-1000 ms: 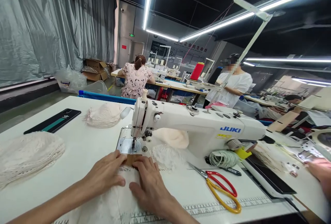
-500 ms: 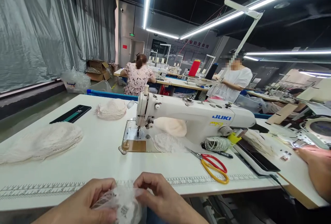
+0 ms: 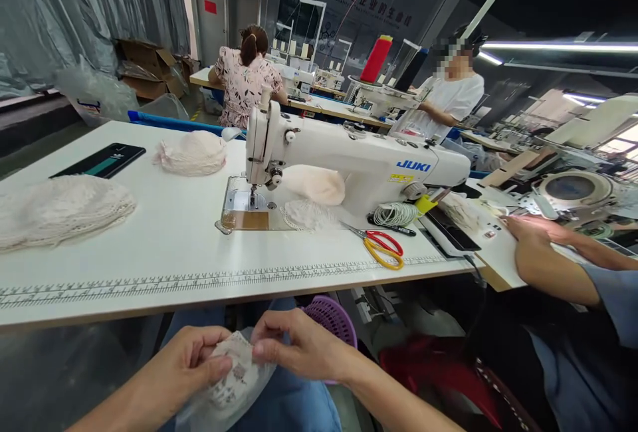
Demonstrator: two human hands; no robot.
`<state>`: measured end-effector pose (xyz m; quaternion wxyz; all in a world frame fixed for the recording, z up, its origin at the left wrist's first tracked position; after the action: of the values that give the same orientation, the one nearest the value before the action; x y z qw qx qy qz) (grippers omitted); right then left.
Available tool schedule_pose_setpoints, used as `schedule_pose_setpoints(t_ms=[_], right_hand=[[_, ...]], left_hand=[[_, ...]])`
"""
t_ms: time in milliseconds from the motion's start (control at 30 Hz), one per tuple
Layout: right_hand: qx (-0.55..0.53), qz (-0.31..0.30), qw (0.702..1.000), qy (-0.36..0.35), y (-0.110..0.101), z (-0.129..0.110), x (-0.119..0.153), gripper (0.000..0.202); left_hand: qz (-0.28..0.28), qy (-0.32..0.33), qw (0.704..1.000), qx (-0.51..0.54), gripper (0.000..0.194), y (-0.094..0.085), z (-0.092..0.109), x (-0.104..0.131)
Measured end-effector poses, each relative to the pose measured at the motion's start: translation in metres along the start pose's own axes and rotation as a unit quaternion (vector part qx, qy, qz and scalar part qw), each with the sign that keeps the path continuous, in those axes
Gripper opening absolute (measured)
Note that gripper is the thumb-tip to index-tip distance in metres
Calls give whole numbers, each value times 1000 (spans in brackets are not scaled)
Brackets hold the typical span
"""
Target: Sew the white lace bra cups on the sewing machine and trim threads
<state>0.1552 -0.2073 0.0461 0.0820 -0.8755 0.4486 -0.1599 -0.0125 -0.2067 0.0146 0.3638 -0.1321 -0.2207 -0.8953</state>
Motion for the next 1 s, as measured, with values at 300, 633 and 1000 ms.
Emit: schedule_pose_setpoints(t_ms=[300,633,1000], right_hand=[[-71,-44,995,50,6,16,-5,28],[-105,-53,990,81,2,27,-2,45],[-205,-84,972,80,6,38,0,46]], left_hand=[[-5,-31,999,28,48,-2,2,5],[65,-49,997,8,47,-12,-12,-4],[4,-71,997,35,48,-6,-3,-1]])
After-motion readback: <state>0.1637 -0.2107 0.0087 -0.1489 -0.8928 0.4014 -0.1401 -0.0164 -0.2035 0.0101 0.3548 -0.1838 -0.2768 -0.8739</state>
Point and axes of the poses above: each hand's wrist, its own x-axis away from the middle knuckle, its own y-axis out of the palm, z = x × y, the point moved 4 cm from there along -x, towards the middle knuckle, and after that the axes turned 2 degrees about x, right-handed, at the moved point
